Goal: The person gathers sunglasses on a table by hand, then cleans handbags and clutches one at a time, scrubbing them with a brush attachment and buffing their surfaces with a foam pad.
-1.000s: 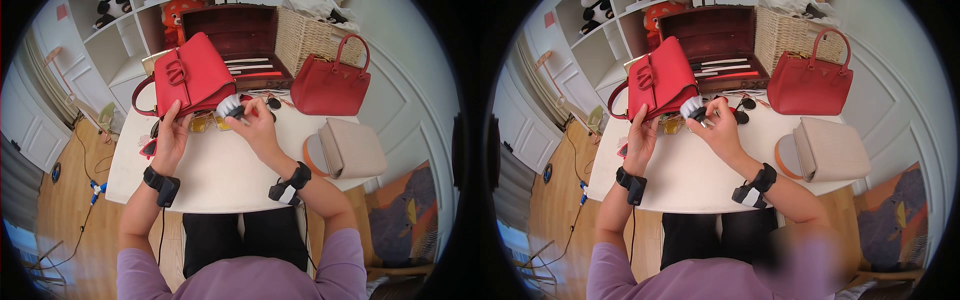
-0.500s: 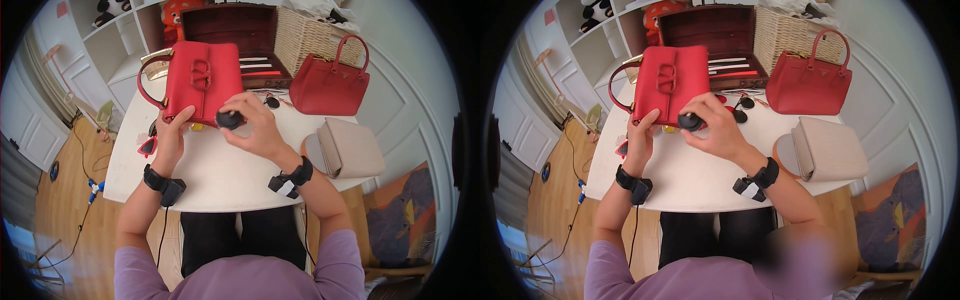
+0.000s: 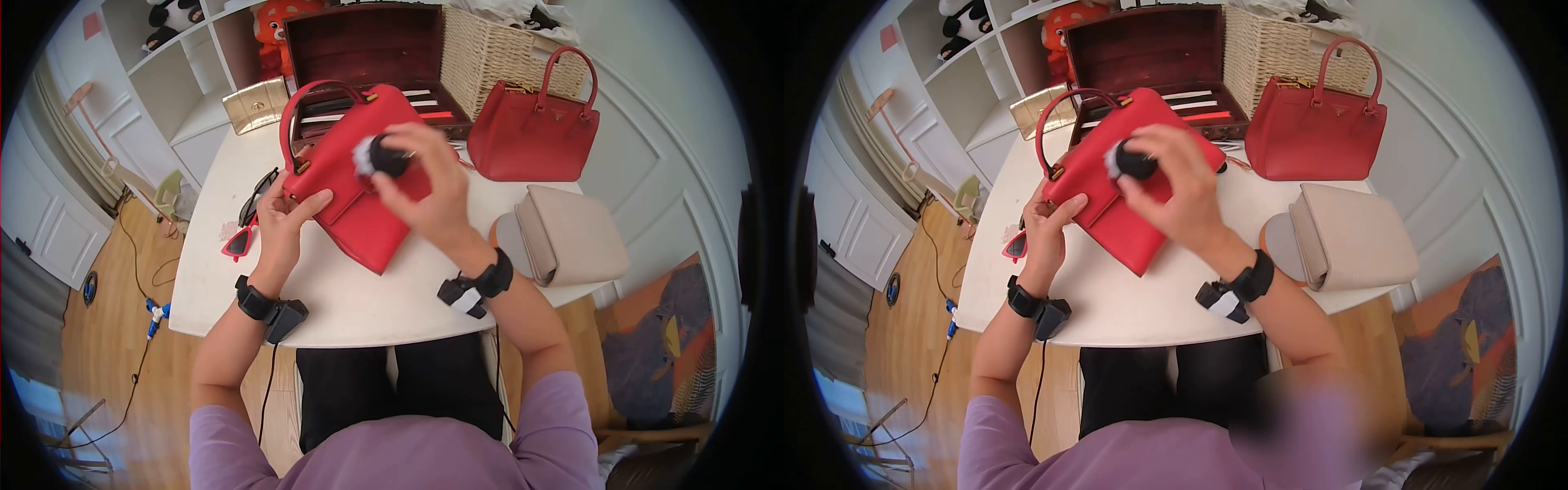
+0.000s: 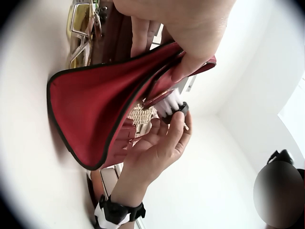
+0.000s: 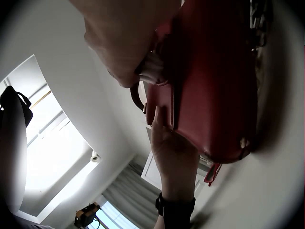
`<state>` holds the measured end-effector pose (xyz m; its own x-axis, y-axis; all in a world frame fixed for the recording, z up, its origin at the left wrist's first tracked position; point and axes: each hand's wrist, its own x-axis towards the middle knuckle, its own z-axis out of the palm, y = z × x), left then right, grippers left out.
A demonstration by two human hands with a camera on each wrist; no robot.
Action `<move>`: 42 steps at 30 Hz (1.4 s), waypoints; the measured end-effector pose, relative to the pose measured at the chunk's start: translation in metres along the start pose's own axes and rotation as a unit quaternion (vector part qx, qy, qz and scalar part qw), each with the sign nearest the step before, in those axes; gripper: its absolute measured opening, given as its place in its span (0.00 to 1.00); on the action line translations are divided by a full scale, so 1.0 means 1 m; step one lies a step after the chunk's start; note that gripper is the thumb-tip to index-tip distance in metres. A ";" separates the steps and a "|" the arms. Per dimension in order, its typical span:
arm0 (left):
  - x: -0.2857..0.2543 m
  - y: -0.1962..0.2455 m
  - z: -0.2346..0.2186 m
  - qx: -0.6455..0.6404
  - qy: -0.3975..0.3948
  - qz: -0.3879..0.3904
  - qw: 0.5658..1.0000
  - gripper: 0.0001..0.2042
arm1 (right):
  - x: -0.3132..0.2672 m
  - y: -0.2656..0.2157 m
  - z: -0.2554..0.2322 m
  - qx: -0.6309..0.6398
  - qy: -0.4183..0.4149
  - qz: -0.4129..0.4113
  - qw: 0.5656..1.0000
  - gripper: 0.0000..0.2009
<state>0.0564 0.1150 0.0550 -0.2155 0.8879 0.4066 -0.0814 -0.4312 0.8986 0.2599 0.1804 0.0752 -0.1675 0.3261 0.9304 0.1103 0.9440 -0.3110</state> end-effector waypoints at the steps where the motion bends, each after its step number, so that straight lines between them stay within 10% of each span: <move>1: 0.000 0.001 0.000 0.002 -0.006 -0.003 1.000 0.30 | 0.005 0.007 -0.004 -0.038 0.037 0.005 0.999 0.19; 9: 0.001 0.001 0.000 0.013 -0.013 0.041 0.999 0.30 | 0.000 -0.005 0.002 -0.018 -0.054 -0.091 0.994 0.19; 13: 0.003 0.002 -0.007 0.031 -0.012 0.022 0.999 0.29 | 0.009 0.020 -0.015 -0.024 0.066 0.098 0.993 0.18; 19: 0.001 -0.002 -0.008 0.070 -0.031 0.055 0.996 0.28 | 0.006 -0.008 -0.004 -0.001 -0.028 -0.130 0.991 0.20; 22: -0.001 -0.001 -0.005 0.053 -0.053 0.039 0.996 0.28 | 0.010 -0.001 -0.016 -0.048 0.073 -0.049 0.995 0.20; 26: -0.003 -0.001 -0.005 0.073 -0.080 0.065 0.992 0.29 | 0.021 0.020 -0.029 0.195 0.213 0.042 0.956 0.15; 31: -0.006 -0.005 -0.009 0.173 -0.137 0.132 0.966 0.31 | 0.031 0.011 -0.044 0.263 0.003 0.210 0.942 0.15; 38: 0.001 -0.012 -0.010 0.198 -0.173 0.297 0.918 0.26 | 0.061 -0.027 -0.061 0.213 -0.370 0.216 0.878 0.17; 42: -0.004 -0.009 -0.004 0.230 -0.167 0.319 0.904 0.26 | 0.078 -0.031 -0.078 0.089 -0.380 0.230 0.892 0.15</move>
<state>0.0536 0.1148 0.0446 0.2363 0.5145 0.8243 0.3851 -0.8284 0.4067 0.3199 0.1728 0.1730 -0.7675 0.5566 0.3181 0.1921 0.6731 -0.7142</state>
